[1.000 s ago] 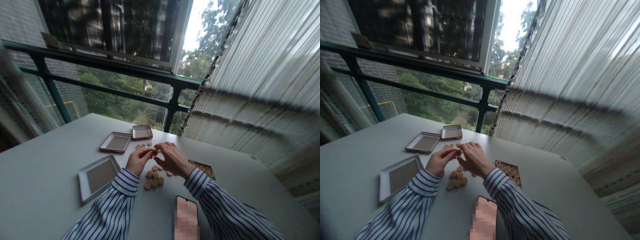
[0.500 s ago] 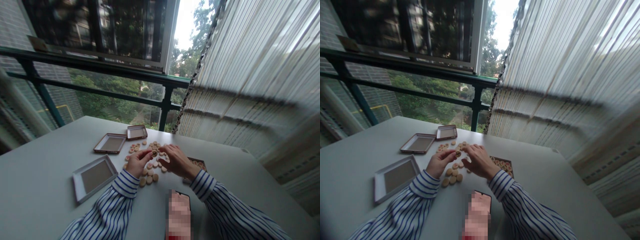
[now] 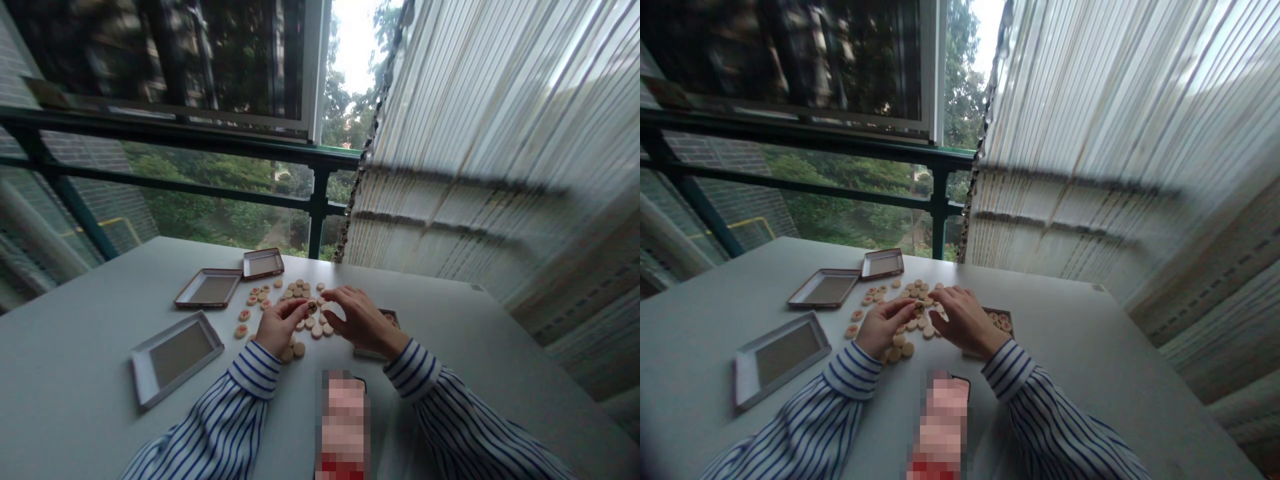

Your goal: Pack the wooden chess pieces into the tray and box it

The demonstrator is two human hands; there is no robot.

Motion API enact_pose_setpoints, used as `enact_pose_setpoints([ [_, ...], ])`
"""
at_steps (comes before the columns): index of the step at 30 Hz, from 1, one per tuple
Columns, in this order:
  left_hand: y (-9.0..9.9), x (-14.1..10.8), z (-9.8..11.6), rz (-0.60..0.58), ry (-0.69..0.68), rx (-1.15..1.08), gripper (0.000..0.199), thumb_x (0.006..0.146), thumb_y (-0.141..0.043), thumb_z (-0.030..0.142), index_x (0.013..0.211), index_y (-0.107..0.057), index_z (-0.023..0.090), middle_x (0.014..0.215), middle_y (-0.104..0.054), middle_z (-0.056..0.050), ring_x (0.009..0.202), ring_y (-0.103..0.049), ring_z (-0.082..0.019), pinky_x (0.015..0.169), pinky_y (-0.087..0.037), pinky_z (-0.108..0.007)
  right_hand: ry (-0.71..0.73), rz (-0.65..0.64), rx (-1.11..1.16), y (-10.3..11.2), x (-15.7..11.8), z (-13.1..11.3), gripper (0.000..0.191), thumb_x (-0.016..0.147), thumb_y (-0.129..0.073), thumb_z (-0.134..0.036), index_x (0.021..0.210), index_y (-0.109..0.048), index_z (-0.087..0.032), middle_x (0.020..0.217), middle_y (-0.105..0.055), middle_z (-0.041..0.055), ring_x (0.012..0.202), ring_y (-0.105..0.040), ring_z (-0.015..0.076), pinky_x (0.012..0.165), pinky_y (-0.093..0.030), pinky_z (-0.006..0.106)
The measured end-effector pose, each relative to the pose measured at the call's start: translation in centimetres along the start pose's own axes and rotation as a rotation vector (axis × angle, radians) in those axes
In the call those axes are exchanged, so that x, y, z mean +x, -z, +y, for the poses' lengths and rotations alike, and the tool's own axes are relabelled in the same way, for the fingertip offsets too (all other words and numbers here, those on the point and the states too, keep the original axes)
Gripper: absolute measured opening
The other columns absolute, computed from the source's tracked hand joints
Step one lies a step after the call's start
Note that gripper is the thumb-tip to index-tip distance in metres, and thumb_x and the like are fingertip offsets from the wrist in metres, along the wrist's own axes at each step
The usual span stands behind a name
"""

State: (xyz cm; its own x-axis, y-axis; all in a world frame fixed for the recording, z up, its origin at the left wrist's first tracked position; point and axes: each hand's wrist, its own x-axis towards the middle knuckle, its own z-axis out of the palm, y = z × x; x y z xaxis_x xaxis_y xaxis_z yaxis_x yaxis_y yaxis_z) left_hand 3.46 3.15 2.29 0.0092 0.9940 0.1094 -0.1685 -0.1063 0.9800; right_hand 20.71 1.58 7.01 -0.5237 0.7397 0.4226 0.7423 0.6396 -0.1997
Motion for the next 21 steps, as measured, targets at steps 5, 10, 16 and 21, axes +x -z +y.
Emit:
enact_pose_setpoints([
  [5, -1.5, -0.1, -0.2, -0.023, -0.013, 0.004, 0.029, 0.058, -0.069, 0.032, 0.078, -0.067, 0.012, 0.068, -0.068, -0.005, 0.059, -0.060, -0.012, 0.058, -0.048, -0.023, -0.035, 0.024, 0.012, 0.4, -0.8, 0.6, 0.026, 0.081, -0.049, -0.024, 0.106, -0.051, -0.017, 0.100, -0.060, 0.0082, 0.095, -0.051, 0.0185, 0.081, -0.037, 0.035],
  [10, -3.0, -0.2, -0.4, -0.036, 0.011, -0.024, 0.032, 0.058, -0.069, 0.033, 0.080, -0.066, 0.011, 0.069, -0.068, -0.006, 0.058, -0.061, -0.013, 0.058, -0.049, -0.025, -0.057, 0.059, 0.036, 0.7, -1.5, 1.2, 0.024, 0.080, -0.050, -0.023, 0.103, -0.054, -0.017, 0.097, -0.062, 0.0072, 0.093, -0.053, 0.0176, 0.079, -0.038, 0.032],
  [16, -4.2, 0.1, -1.0, -0.076, 0.025, -0.037, 0.032, 0.059, -0.069, 0.032, 0.082, -0.065, 0.010, 0.071, -0.068, -0.007, 0.061, -0.062, -0.014, 0.060, -0.049, -0.025, -0.119, 0.129, 0.068, 1.0, -2.4, 2.1, 0.021, 0.080, -0.050, -0.023, 0.099, -0.056, -0.017, 0.094, -0.062, 0.0063, 0.089, -0.054, 0.0170, 0.078, -0.040, 0.032],
  [21, -5.2, 0.4, -1.1, -0.085, 0.025, -0.028, 0.033, 0.060, -0.069, 0.033, 0.083, -0.066, 0.010, 0.070, -0.068, -0.008, 0.063, -0.062, -0.015, 0.060, -0.049, -0.025, -0.150, 0.170, 0.091, 1.1, -2.8, 3.0, 0.021, 0.079, -0.051, -0.022, 0.098, -0.057, -0.018, 0.091, -0.063, 0.0067, 0.087, -0.055, 0.0170, 0.077, -0.041, 0.033],
])
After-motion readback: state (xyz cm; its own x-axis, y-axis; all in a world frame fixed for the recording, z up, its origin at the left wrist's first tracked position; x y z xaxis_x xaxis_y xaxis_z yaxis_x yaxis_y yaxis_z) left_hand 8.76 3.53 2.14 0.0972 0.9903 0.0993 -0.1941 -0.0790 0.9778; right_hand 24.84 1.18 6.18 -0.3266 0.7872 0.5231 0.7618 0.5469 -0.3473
